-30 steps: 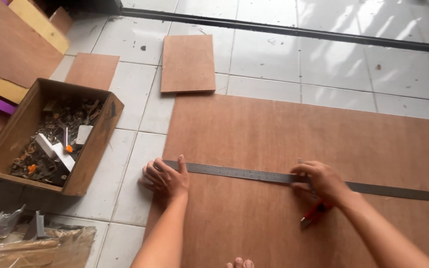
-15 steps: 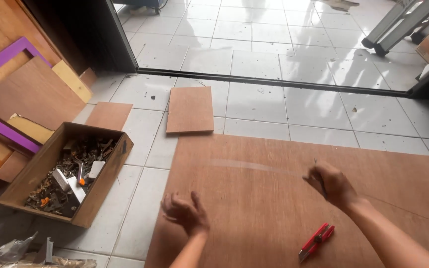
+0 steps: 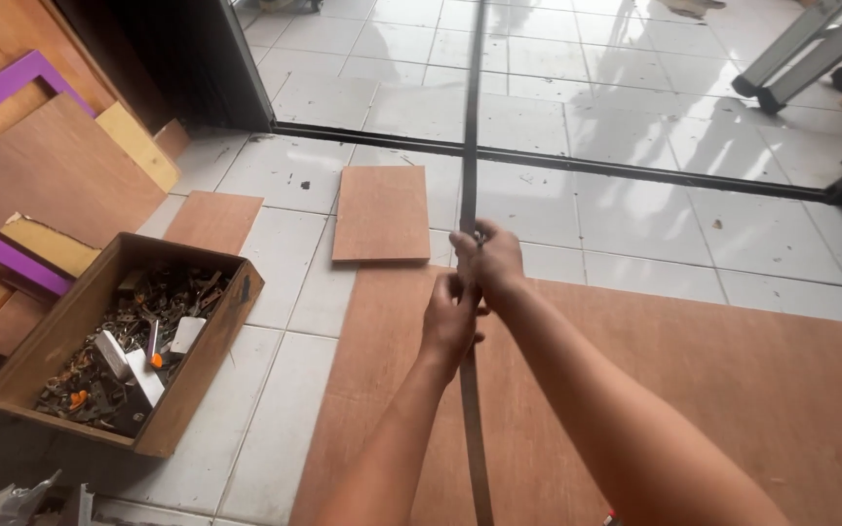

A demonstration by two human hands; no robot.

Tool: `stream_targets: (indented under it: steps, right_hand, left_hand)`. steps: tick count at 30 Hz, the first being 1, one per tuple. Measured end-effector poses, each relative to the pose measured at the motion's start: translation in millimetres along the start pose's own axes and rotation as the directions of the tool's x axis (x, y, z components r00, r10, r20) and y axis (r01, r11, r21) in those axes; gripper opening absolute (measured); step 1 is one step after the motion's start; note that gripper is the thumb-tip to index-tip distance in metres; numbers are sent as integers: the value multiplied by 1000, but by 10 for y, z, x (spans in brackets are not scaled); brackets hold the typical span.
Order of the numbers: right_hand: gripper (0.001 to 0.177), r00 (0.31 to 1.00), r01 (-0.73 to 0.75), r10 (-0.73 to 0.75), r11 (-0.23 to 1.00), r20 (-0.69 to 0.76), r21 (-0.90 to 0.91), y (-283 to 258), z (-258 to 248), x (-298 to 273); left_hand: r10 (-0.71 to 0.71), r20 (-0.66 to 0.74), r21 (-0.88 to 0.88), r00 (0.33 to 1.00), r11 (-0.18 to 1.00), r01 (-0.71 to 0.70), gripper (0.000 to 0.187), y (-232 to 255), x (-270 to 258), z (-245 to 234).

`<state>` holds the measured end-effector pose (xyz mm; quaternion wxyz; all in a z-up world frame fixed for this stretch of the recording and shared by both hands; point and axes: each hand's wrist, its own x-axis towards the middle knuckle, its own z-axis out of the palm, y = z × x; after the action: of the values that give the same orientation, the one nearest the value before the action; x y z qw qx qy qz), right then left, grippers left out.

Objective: The person measures and marks a large sheet of laminate flooring on the floor using a metal ruler and pencil. They then use a utility knife to cut along the marked lines, separating a rectangular piece from the main sheet.

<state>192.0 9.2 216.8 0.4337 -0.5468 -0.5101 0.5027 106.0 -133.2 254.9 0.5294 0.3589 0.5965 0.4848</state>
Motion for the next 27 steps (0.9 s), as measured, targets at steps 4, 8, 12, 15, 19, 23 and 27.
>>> stream_targets:
  steps: [4, 8, 12, 15, 19, 23, 27]
  right_hand:
    - [54, 993, -83, 75, 992, -88, -98, 3, 254, -229]
    - [55, 993, -33, 36, 999, -113, 26, 13, 423, 35]
    - [55, 986, -107, 106, 994, -130, -1, 347, 359, 311]
    - [55, 971, -198, 196, 980, -138, -4, 574, 398, -89]
    - [58, 972, -224, 226, 974, -66, 29, 1045, 399, -321]
    - [53, 967, -253, 253, 923, -38, -289, 1066, 226, -593]
    - [46, 985, -137, 168, 675, -30, -725, 1527, -175, -336]
  left_hand:
    - [24, 17, -11, 1000, 1000, -24, 46, -431, 327, -248]
    - [230, -57, 213, 971, 953, -214, 49, -446, 724, -378]
    - [278, -70, 389, 958, 892, -230, 69, -284, 625, -470]
    - [265, -66, 412, 962, 885, -215, 75, -732, 537, -415]
    - [268, -27, 511, 963, 832, -218, 75, -1208, 345, -438]
    - [270, -9, 781, 963, 602, -162, 78, -1797, 401, -487]
    - [409, 33, 889, 912, 405, -213, 76, -2058, 432, -398]
